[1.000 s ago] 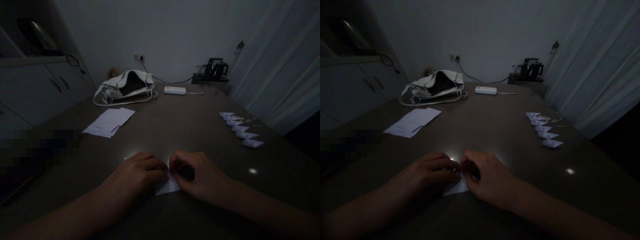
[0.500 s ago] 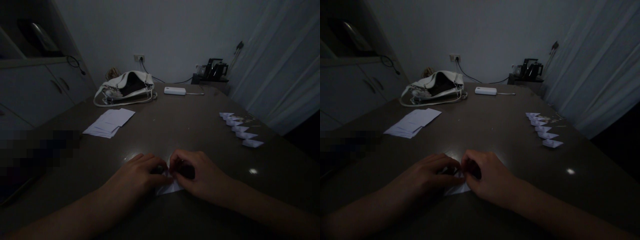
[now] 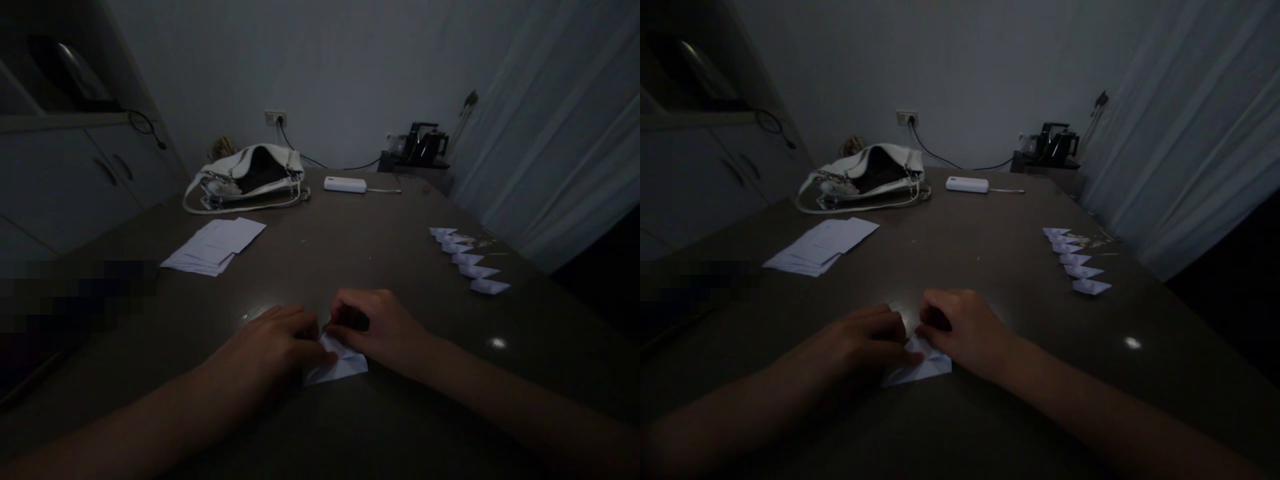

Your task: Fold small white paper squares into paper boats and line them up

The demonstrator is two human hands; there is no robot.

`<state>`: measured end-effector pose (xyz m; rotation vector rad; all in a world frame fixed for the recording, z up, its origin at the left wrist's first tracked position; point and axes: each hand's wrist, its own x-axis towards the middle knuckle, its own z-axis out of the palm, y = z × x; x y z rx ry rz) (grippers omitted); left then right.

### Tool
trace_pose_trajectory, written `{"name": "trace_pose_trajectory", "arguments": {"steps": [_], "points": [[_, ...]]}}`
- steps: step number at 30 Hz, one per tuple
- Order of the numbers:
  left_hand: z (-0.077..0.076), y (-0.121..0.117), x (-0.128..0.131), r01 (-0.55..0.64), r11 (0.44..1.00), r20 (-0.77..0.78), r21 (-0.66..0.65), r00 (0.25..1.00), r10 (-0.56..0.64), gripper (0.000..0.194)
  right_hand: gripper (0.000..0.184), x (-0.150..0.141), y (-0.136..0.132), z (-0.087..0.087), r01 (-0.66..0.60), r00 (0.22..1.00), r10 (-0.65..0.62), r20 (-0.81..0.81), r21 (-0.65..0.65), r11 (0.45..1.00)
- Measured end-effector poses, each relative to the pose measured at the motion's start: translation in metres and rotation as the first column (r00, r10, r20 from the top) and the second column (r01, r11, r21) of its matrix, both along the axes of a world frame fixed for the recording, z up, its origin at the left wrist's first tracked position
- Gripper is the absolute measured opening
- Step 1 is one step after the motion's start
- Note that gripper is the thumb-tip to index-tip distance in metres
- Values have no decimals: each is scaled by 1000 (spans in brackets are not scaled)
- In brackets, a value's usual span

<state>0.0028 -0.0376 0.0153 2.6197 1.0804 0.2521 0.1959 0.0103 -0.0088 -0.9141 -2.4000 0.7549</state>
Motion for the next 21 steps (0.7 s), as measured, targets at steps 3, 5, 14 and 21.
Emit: {"name": "trace_pose_trajectory", "arguments": {"steps": [3, 5, 14, 21], "points": [[-2, 1, 0, 10, 1000, -4, 7, 1000, -10, 26, 6, -1, 0, 3, -25, 999, 24, 22, 28, 999], [-6, 3, -1, 20, 1000, 6, 24, 1000, -20, 26, 5, -2, 1, 3, -40, 999, 38, 37, 45, 998], [-8, 3, -2, 22, 1000, 41, 17, 999, -22, 26, 3, -5, 3, -3, 6, 999, -11, 37, 115, 993], [-11, 2, -2, 6, 1000, 39, 30, 999, -7, 26, 6, -1, 5, 3, -49, 996, 45, 72, 62, 997]]}}
